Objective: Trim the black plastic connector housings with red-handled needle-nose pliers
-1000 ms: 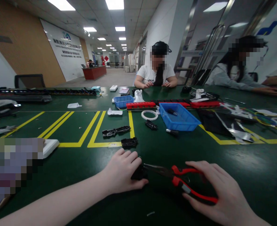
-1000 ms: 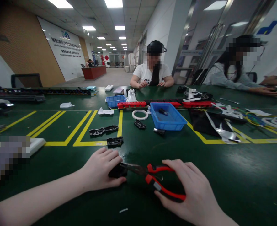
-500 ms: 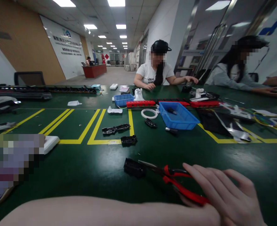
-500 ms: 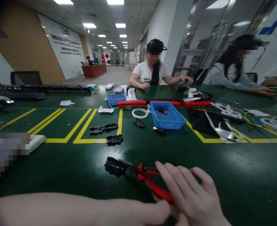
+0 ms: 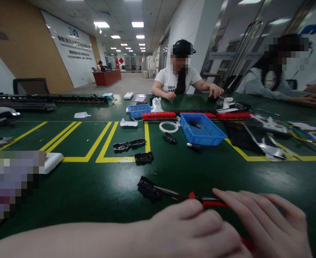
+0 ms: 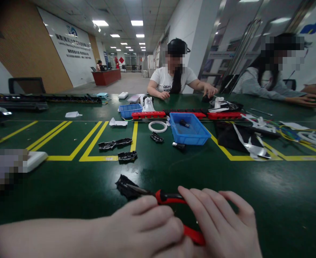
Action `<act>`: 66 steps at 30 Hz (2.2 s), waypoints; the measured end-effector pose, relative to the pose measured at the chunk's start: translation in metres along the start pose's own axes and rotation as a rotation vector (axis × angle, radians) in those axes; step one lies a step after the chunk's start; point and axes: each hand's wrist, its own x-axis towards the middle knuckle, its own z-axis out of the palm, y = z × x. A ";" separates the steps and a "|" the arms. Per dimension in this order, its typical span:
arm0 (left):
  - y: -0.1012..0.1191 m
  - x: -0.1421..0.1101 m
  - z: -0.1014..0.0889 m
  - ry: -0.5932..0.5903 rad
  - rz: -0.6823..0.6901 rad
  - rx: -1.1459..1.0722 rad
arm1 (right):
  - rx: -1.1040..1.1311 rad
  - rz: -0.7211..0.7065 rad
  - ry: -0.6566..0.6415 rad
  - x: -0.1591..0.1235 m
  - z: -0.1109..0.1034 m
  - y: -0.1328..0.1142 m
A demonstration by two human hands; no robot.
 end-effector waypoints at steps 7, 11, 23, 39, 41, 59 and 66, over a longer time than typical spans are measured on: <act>-0.050 -0.065 -0.012 -0.155 -0.415 -0.223 | 0.096 0.067 -0.072 0.001 0.024 0.023; -0.064 -0.078 -0.009 -0.402 -0.563 -0.348 | 0.161 0.188 -0.128 -0.005 0.038 0.027; -0.069 -0.083 -0.002 -0.494 -0.626 -0.524 | 0.331 0.256 -0.180 -0.006 0.043 0.017; -0.073 -0.091 0.001 -0.414 -0.561 -0.566 | 0.353 0.138 -0.255 -0.007 0.041 0.019; -0.073 -0.091 0.001 -0.423 -0.546 -0.590 | 0.348 0.129 -0.272 -0.008 0.041 0.019; -0.074 -0.091 0.000 -0.416 -0.564 -0.669 | 0.399 0.222 -0.243 -0.010 0.044 0.014; -0.073 -0.092 0.000 -0.406 -0.526 -0.599 | 0.389 0.188 -0.247 -0.007 0.042 0.011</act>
